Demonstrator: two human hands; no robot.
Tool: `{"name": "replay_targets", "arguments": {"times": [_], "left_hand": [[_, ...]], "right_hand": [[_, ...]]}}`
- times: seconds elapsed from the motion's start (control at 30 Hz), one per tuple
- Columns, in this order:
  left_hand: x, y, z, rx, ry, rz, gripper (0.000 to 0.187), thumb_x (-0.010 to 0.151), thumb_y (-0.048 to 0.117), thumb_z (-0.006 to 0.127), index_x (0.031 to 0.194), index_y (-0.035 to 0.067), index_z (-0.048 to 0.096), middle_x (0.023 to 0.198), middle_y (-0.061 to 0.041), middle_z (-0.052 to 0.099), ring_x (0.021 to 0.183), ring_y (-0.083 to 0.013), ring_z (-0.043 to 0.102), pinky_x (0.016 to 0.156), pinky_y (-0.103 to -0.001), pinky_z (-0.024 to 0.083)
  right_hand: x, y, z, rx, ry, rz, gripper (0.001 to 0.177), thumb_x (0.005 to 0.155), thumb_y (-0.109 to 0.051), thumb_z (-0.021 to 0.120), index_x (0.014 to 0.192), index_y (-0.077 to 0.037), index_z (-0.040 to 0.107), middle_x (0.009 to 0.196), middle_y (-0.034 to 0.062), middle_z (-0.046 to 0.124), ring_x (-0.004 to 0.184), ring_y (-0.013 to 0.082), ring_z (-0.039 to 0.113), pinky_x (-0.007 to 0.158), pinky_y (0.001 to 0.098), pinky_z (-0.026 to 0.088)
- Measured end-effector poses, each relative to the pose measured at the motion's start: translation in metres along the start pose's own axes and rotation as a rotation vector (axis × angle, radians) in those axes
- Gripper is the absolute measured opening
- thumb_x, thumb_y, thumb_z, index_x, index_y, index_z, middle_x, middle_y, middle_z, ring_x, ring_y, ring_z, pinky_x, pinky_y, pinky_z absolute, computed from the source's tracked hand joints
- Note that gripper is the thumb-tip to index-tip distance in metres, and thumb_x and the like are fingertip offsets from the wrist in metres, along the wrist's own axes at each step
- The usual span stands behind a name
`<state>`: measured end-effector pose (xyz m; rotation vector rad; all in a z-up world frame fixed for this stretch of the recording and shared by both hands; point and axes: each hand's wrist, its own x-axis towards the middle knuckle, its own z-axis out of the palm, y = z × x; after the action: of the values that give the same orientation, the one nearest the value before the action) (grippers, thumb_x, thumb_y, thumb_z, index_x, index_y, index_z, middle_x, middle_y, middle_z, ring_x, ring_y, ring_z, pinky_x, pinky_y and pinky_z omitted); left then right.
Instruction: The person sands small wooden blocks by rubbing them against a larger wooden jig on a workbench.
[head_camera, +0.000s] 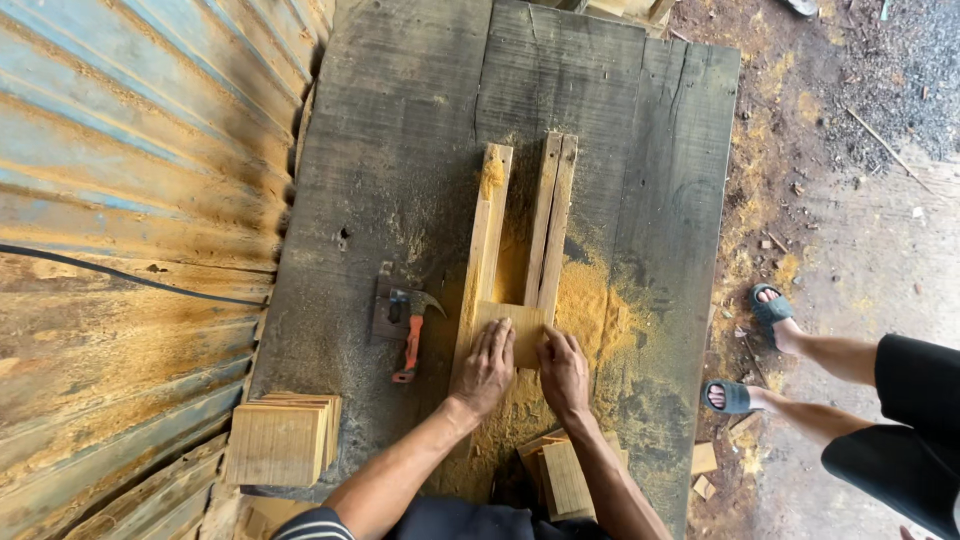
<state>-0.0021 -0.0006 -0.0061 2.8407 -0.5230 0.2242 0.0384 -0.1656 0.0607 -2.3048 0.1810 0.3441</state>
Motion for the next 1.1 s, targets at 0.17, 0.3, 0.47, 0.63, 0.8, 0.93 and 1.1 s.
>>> {"name": "replay_targets", "arguments": {"times": [0.17,0.3,0.47,0.63,0.8,0.93,1.1], "left_hand": [[0.011,-0.008,-0.012,-0.011,-0.016,0.009,0.047,0.09,-0.004,0.067,0.137,-0.008,0.062,0.15,-0.032,0.055,0.132,-0.0442,0.062,0.113,-0.049,0.051],[0.056,-0.03,-0.009,0.003,-0.019,0.012,0.051,0.086,-0.003,0.075,0.136,-0.005,0.064,0.151,-0.03,0.056,0.133,-0.0422,0.062,0.112,-0.048,0.053],[0.121,-0.062,-0.003,0.048,-0.028,0.026,0.055,0.083,-0.003,0.078,0.137,-0.006,0.064,0.15,-0.029,0.057,0.134,-0.0423,0.062,0.113,-0.046,0.052],[0.169,-0.075,0.003,0.042,-0.033,0.035,0.056,0.084,-0.008,0.076,0.138,-0.01,0.062,0.146,-0.034,0.058,0.134,-0.0466,0.062,0.111,-0.047,0.053],[0.17,-0.053,-0.039,0.012,0.146,0.141,0.034,0.09,0.0,0.071,0.123,-0.009,0.072,0.122,-0.026,0.073,0.12,-0.0414,0.072,0.104,-0.047,0.058],[0.078,-0.05,-0.134,-0.325,0.011,0.054,0.04,0.091,0.006,0.077,0.13,-0.002,0.071,0.135,-0.024,0.066,0.135,-0.048,0.058,0.113,-0.051,0.051],[-0.081,-0.112,-0.285,-0.089,0.001,-0.616,0.1,0.063,0.043,0.096,0.146,0.006,0.052,0.152,-0.033,0.048,0.141,-0.0468,0.049,0.114,-0.062,0.046]], "right_hand": [[0.013,0.009,0.015,-0.085,0.044,-0.08,0.029,0.1,-0.016,0.071,0.129,-0.009,0.072,0.104,0.014,0.071,0.095,0.0333,0.077,0.077,0.0466,0.065],[0.068,0.02,0.021,-0.165,0.045,-0.143,0.022,0.105,-0.014,0.064,0.125,-0.009,0.072,0.101,0.0106,0.069,0.092,0.0265,0.073,0.077,0.0381,0.062],[0.147,0.012,0.018,-0.163,0.076,-0.192,0.017,0.104,-0.013,0.066,0.119,-0.009,0.073,0.096,0.0098,0.068,0.088,0.0259,0.072,0.072,0.0389,0.059],[0.204,-0.005,0.007,-0.113,0.08,-0.144,0.023,0.108,-0.016,0.06,0.125,-0.009,0.074,0.095,0.0089,0.064,0.087,0.023,0.068,0.077,0.0385,0.059],[0.17,-0.058,-0.043,0.422,-0.042,0.055,0.057,0.102,-0.012,0.063,0.157,-0.003,0.053,0.109,0.0262,0.073,0.091,0.0278,0.07,0.083,0.0443,0.057],[0.058,-0.082,-0.102,0.558,-0.146,0.102,0.071,0.093,-0.001,0.061,0.163,-0.007,0.045,0.12,0.0303,0.068,0.102,0.0296,0.065,0.092,0.0472,0.056],[-0.092,0.041,-0.144,0.383,-0.184,0.238,0.07,0.098,-0.024,0.062,0.164,-0.011,0.042,0.114,0.0125,0.073,0.097,0.0242,0.074,0.087,0.0397,0.064]]}}
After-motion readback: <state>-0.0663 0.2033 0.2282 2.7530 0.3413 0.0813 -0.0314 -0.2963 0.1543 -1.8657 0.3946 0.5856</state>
